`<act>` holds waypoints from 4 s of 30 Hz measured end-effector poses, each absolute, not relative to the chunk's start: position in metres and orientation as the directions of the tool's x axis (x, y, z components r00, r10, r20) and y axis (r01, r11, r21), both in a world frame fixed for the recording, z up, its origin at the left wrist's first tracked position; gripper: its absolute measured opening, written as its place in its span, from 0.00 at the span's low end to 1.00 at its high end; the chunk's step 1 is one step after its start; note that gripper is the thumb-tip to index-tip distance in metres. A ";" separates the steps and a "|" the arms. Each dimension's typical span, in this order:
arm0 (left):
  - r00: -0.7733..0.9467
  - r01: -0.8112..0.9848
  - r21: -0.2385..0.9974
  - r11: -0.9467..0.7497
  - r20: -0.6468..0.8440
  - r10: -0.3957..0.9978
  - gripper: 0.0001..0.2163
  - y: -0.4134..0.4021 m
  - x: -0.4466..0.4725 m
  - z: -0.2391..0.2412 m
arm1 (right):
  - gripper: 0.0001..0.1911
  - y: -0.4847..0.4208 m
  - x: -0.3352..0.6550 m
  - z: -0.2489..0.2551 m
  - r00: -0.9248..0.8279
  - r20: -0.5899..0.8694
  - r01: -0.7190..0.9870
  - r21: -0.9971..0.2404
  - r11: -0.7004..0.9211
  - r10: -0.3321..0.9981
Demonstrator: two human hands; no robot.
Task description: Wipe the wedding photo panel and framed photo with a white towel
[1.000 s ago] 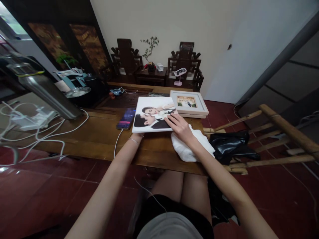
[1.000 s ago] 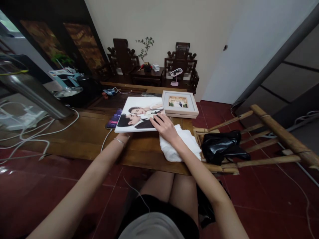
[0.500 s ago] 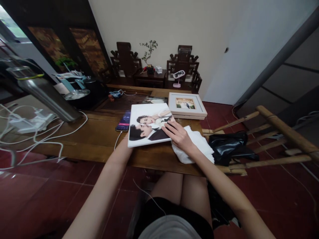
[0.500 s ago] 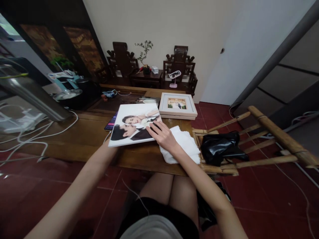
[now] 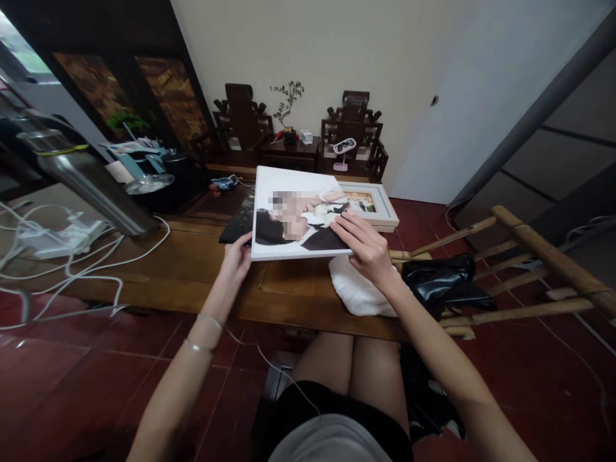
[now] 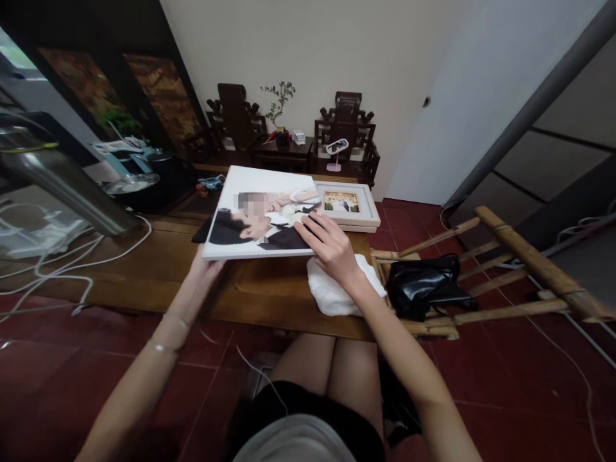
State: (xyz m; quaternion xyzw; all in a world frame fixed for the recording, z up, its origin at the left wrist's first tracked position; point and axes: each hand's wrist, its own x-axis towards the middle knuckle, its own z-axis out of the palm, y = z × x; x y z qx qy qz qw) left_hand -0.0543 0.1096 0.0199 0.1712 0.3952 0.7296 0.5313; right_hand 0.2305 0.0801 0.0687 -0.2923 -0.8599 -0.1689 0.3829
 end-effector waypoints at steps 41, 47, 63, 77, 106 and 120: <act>-0.369 -0.617 0.775 0.138 -0.440 0.819 0.15 -0.059 -0.013 -0.049 | 0.27 0.225 0.147 0.000 -0.544 0.395 0.801 -0.017 0.598 0.740; -0.386 -0.614 0.776 0.145 -0.455 0.803 0.17 -0.059 -0.014 -0.051 | 0.23 0.241 0.140 0.002 -0.513 0.275 0.857 0.101 0.506 0.813; -0.437 -0.608 0.778 0.158 -0.494 0.752 0.17 -0.059 -0.013 -0.051 | 0.23 0.267 0.122 -0.009 -0.496 -0.052 0.822 0.295 0.488 0.867; -0.420 -0.622 0.771 0.141 -0.479 0.771 0.16 -0.059 -0.014 -0.055 | 0.21 0.265 0.122 -0.004 -0.543 -0.035 0.791 0.314 0.525 0.839; -0.386 -0.587 0.792 0.170 -0.458 0.801 0.13 -0.056 -0.014 -0.049 | 0.26 0.204 0.365 -0.016 0.413 0.254 0.730 -0.667 -0.151 0.875; -0.438 -0.594 0.787 0.168 -0.491 0.753 0.08 -0.050 -0.043 -0.035 | 0.14 0.050 0.307 0.006 -0.320 0.519 0.633 -0.505 0.586 0.793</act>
